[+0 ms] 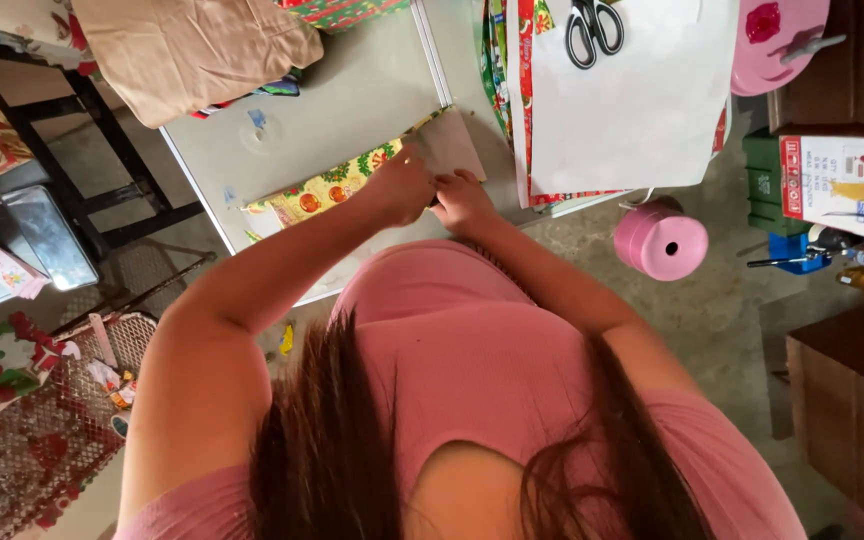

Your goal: The person wraps a small rectangular box with yellow Christmas-themed wrapping paper on a white table. They fold the paper around the box, crease the edges, and secure the folds with clear tape. The wrapped box is then placed into a white paper bag.

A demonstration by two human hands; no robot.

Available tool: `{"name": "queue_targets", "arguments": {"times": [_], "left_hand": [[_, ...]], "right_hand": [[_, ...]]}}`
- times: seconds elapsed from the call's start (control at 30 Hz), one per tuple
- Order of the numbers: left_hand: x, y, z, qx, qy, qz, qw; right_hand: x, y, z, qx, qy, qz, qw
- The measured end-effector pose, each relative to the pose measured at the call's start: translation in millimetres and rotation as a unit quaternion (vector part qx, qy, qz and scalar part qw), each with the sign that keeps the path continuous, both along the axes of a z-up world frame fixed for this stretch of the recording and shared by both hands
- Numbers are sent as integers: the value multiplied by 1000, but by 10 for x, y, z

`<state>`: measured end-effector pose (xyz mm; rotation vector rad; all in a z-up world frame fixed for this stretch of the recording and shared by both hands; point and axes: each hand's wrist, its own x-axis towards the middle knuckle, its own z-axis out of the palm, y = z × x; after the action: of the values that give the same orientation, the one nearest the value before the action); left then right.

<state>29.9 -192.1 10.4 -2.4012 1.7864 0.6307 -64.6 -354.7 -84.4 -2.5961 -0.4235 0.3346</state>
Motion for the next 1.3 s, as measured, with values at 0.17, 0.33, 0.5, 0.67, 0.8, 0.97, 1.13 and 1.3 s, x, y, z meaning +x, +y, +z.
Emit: {"name": "queue_targets", "arguments": {"times": [0.17, 0.33, 0.5, 0.67, 0.8, 0.97, 1.13, 1.3], "left_hand": [[-271, -106, 304, 93, 10, 20, 995], [-517, -237, -300, 127, 15, 50, 991], [-538, -560, -73, 351, -116, -39, 928], [-393, -585, -94, 375, -68, -41, 924], [-474, -548, -555, 354, 20, 70, 932], [-537, -576, -62, 362, 34, 90, 927], [-488, -588, 379, 376, 37, 90, 922], [-498, -570, 282, 361, 32, 90, 928]], "right_hand": [[2, -108, 30, -80, -88, 116, 986], [14, -127, 405, -90, -40, 141, 985], [-88, -241, 95, 40, -97, 76, 992], [-116, -218, -89, 36, -147, 84, 985], [-83, -238, 69, 39, -246, 102, 963], [-55, -654, -69, 69, -305, 84, 946], [-24, -650, 145, 49, -312, 85, 945], [13, -594, 19, 47, -357, 92, 928]]}}
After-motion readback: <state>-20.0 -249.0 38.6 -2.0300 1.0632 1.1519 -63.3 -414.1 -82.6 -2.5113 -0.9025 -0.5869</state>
